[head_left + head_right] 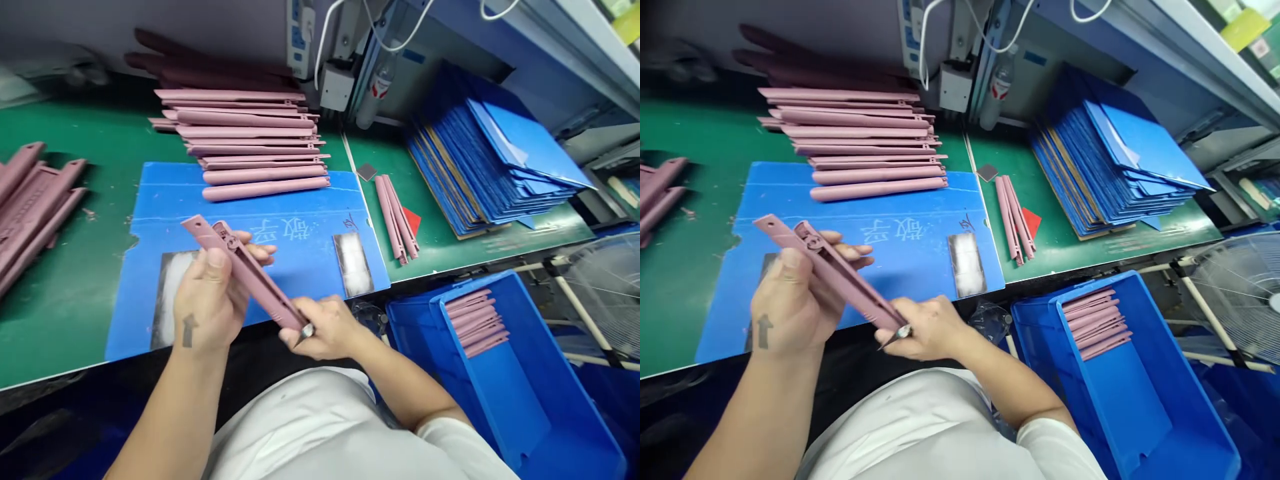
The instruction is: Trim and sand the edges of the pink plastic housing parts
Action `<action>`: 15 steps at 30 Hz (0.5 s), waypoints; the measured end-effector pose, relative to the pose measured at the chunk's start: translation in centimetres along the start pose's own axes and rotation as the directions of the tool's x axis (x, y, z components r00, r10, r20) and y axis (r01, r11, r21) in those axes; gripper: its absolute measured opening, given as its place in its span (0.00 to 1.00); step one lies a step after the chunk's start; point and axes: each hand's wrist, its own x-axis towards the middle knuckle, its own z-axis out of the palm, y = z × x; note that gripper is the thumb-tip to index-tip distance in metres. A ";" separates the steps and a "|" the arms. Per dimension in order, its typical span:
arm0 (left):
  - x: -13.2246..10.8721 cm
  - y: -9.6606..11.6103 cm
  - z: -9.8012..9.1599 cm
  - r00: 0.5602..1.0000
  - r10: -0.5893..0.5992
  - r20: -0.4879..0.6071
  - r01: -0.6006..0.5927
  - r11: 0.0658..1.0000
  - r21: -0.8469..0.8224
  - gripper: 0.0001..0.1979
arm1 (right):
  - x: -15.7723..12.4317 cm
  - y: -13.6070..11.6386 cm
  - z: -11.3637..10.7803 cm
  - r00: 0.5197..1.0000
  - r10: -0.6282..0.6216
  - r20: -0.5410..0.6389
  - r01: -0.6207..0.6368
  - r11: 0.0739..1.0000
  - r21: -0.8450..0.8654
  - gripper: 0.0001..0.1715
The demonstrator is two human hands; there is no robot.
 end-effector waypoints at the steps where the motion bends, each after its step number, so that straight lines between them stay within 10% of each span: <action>1: 0.0 -0.2 0.0 0.999 -0.015 0.035 0.013 0.999 0.052 0.29 | -0.3 1.1 -1.5 0.996 0.044 -0.073 -0.044 0.999 0.003 0.23; 7: -0.1 -1.6 -1.4 0.989 -0.136 0.052 0.117 0.956 0.269 0.30 | -2.2 9.5 -14.9 0.811 0.243 -0.532 -0.440 0.853 -0.282 0.18; 15: -0.4 -2.6 -2.2 0.987 -0.131 0.096 0.086 0.924 0.373 0.31 | -2.4 14.2 -24.7 0.914 0.160 -0.372 -0.395 0.559 -0.729 0.24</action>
